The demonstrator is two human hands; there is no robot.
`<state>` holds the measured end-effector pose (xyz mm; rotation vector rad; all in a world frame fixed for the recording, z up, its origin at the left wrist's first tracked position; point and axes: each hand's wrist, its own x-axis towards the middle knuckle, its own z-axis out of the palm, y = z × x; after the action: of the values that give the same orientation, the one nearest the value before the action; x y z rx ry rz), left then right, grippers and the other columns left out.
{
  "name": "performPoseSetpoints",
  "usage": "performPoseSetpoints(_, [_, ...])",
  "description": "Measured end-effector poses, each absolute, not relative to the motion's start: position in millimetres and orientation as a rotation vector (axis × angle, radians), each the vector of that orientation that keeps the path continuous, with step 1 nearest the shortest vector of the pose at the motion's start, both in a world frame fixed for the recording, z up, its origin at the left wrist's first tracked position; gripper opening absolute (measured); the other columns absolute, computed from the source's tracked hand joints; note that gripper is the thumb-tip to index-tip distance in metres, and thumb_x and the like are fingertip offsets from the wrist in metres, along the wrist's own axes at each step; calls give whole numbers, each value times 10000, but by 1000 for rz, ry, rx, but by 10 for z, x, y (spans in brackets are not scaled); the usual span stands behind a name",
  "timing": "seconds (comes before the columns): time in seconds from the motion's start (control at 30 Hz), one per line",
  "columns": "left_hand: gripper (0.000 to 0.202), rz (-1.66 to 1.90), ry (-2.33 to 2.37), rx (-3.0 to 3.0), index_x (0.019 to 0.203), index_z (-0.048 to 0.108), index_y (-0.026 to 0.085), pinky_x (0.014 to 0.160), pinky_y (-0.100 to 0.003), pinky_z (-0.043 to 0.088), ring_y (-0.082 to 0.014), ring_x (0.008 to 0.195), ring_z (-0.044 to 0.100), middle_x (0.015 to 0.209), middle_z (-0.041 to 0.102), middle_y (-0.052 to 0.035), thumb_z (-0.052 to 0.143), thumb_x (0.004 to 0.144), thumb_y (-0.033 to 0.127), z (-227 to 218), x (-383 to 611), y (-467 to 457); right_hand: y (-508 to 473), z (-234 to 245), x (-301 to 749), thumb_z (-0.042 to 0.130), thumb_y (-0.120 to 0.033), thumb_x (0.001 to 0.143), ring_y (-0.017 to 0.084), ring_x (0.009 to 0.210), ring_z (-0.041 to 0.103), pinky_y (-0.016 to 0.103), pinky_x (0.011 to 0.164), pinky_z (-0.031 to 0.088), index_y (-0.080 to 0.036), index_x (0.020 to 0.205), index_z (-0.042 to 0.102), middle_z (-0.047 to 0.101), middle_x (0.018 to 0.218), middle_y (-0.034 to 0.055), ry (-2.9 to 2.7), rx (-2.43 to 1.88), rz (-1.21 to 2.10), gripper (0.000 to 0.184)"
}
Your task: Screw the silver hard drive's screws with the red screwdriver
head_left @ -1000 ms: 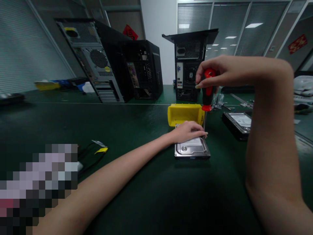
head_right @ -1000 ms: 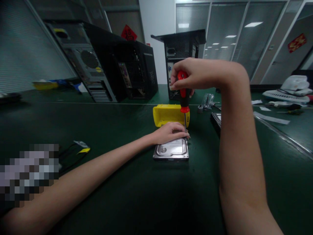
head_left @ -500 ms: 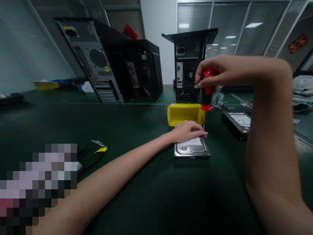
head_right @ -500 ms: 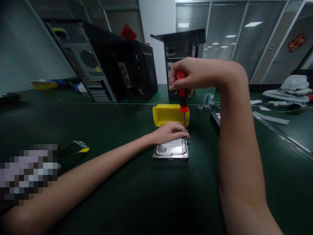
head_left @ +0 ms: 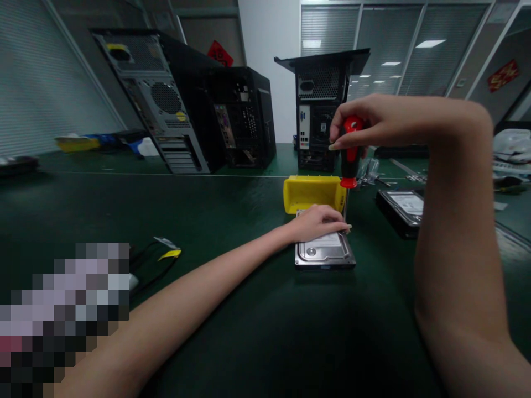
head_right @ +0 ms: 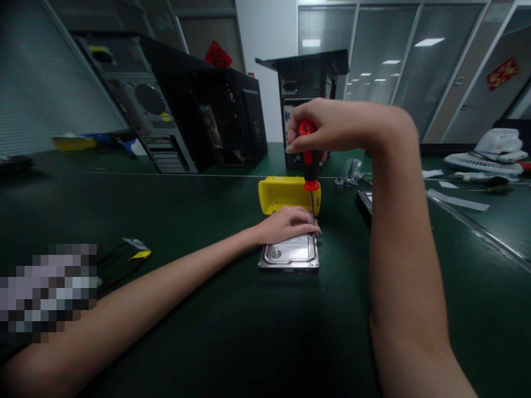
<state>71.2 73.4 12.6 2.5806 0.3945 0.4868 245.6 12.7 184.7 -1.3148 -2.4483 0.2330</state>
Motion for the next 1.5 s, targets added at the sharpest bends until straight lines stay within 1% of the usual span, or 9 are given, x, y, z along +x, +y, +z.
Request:
performPoseSetpoints(0.2, [302,506,396,2586,983,721,178,781,-261,455,-144,874,620,946,685,-58,514,941,393,114,715,740,148,1859,2457,573,-459,854,214,875,632,324,677,515,-175,1026,612,665,1026,81,-2469,-1322,216,335])
performPoseSetpoints(0.63, [305,514,400,2606,993,722,179,791,-260,456,-143,881,628,956,690,-57,503,948,387,119,716,726,135,1842,2445,574,-459,845,209,835,607,324,649,486,-173,1021,618,658,1017,89,-2468,-1298,188,339])
performPoseSetpoints(0.93, [305,511,400,2603,994,720,172,781,-265,458,-145,874,628,947,689,-59,506,946,383,129,714,711,163,1839,2454,586,-461,830,216,860,612,327,666,503,-209,1009,626,658,1028,65,-2440,-1312,202,311])
performPoseSetpoints(1.2, [303,512,422,2594,979,725,181,800,-277,461,-152,890,634,966,695,-62,507,944,389,131,721,695,100,1856,2417,559,-510,844,228,888,612,331,670,515,-189,1006,610,657,1063,95,-2466,-1347,206,364])
performPoseSetpoints(1.33, [287,515,436,2601,977,726,188,818,-271,457,-149,914,631,983,696,-59,517,940,381,132,721,696,97,1846,2420,553,-494,853,225,889,616,328,675,517,-188,1020,607,659,1057,91,-2447,-1348,192,353])
performPoseSetpoints(1.5, [313,510,427,2605,992,721,177,797,-259,456,-146,893,632,960,694,-56,516,938,407,127,714,711,125,1857,2428,569,-486,843,219,856,616,331,674,507,-176,1015,608,661,1036,94,-2466,-1355,216,357])
